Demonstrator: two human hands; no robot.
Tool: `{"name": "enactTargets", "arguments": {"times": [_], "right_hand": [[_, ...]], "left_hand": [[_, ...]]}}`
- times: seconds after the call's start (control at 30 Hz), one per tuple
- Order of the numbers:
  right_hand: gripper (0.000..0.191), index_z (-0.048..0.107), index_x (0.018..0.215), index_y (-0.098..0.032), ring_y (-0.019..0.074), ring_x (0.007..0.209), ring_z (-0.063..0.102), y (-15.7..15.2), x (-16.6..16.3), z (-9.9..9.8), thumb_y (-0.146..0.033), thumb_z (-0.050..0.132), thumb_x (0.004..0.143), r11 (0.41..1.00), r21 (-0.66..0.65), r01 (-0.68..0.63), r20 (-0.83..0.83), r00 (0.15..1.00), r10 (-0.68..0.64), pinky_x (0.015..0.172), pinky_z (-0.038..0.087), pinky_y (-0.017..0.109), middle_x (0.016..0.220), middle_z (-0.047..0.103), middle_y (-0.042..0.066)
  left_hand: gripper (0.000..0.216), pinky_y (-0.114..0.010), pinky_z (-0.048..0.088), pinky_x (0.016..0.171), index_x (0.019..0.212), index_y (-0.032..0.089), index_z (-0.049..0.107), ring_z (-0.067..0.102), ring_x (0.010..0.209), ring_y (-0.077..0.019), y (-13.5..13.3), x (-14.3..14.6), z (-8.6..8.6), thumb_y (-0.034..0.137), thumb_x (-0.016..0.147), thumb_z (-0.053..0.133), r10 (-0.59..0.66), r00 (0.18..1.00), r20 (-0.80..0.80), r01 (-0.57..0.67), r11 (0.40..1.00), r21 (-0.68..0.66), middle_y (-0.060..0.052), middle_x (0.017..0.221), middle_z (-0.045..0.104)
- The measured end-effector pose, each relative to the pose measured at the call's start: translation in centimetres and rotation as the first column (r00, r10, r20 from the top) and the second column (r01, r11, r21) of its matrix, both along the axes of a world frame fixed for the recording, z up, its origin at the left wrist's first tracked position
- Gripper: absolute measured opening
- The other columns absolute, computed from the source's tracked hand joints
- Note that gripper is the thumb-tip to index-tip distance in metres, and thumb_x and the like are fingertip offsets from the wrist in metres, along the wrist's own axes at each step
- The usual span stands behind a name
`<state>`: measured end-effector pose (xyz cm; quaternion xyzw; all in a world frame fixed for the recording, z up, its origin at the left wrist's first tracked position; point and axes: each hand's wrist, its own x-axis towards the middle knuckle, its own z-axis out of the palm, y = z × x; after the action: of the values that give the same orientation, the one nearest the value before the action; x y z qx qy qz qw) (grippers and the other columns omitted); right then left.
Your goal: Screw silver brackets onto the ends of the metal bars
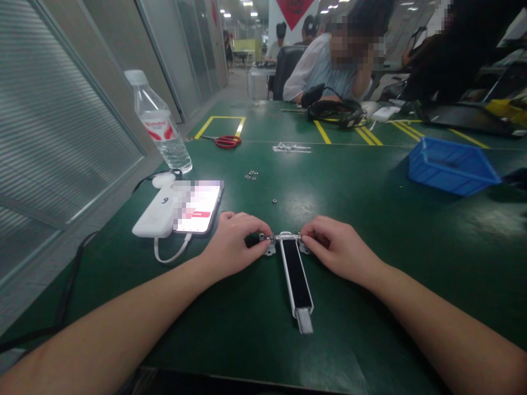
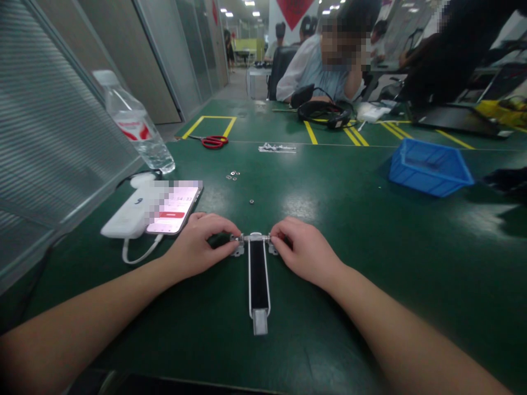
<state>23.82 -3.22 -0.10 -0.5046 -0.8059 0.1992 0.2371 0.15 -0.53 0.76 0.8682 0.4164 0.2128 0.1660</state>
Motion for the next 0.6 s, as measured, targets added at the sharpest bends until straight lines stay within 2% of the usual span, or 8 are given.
{"name": "enactTargets", "arguments": {"times": [0.2,0.6], "right_hand": [[0.013,0.061,0.082,-0.019,0.0156,0.067,0.053,-0.01,-0.01,-0.02,-0.019,0.050,0.088,1.000,0.000,0.000,0.002,1.000,0.000,0.061,0.041,0.029,0.075,0.058,0.003],[0.013,0.061,0.082,-0.019,0.0156,0.068,0.053,-0.01,-0.02,0.04,-0.019,0.050,0.088,1.000,0.002,-0.005,0.000,1.000,0.005,0.061,0.041,0.029,0.075,0.058,0.003]], "left_hand": [[0.008,-0.040,0.035,0.087,0.086,0.025,0.065,0.062,0.097,-0.0213,0.04,-0.09,0.11,0.030,0.080,0.064,0.011,1.000,-0.014,-0.010,1.000,0.017,0.001,0.100,0.071],[0.006,-0.041,0.034,0.088,0.085,0.024,0.064,0.062,0.098,-0.0213,-0.04,0.02,0.11,0.028,0.081,0.063,0.005,1.000,-0.026,-0.005,1.000,0.002,0.002,0.101,0.071]]}}
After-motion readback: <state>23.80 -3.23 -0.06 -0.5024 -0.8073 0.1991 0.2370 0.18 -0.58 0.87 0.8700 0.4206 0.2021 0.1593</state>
